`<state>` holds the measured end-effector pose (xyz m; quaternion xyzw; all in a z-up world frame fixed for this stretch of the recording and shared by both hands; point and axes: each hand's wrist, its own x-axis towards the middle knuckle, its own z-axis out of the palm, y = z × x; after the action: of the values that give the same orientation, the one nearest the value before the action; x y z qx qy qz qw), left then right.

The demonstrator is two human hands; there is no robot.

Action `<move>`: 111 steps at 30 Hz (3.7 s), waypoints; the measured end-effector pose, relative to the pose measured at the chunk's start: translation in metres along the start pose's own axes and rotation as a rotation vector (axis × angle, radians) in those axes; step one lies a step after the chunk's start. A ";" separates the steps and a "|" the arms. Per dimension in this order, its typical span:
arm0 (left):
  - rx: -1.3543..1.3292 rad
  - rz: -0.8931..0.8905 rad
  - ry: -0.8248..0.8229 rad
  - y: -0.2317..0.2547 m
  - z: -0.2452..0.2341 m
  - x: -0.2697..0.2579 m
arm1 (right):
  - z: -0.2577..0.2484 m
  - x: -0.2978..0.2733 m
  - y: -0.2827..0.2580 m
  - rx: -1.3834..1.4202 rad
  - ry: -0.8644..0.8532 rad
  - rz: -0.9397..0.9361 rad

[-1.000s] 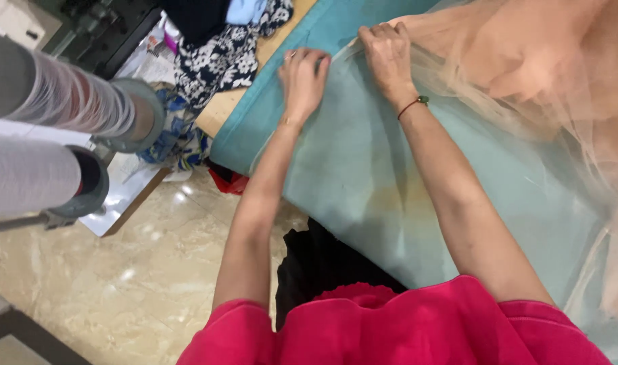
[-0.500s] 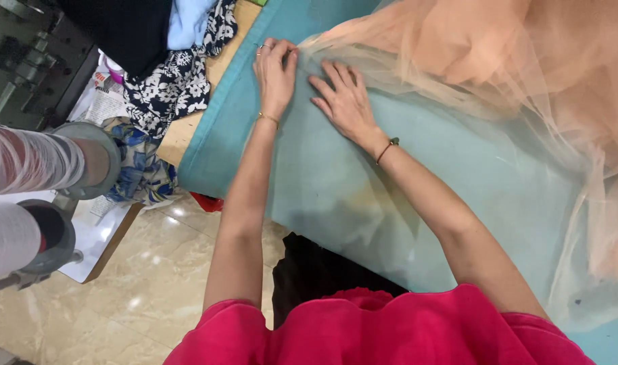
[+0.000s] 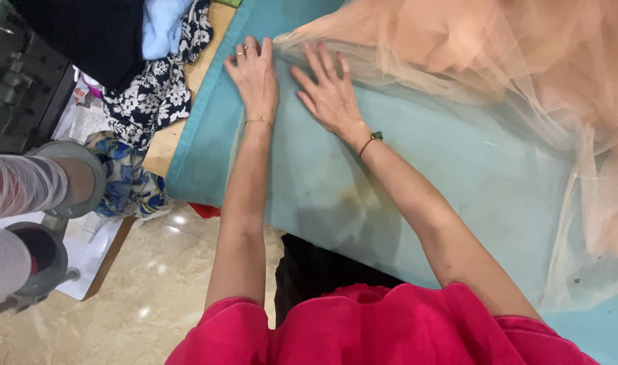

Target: Measuring and cutting tulle fabric on a work table with scissors and a ruler.

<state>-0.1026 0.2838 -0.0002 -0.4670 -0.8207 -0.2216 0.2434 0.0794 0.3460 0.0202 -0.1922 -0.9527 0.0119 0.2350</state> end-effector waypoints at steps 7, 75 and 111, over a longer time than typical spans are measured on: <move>-0.232 0.032 -0.007 -0.006 0.001 -0.006 | 0.014 -0.011 0.005 -0.030 -0.127 -0.161; -0.573 0.689 -0.702 0.567 -0.277 -0.450 | -0.419 -0.840 0.224 -0.174 0.152 0.977; -0.699 -0.736 -0.492 0.629 -0.300 -0.480 | -0.476 -0.699 0.267 1.394 -1.103 0.356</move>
<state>0.7191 0.0831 0.0293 -0.2408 -0.8399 -0.4351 -0.2174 0.9616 0.3011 0.1039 -0.1180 -0.6630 0.7125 -0.1968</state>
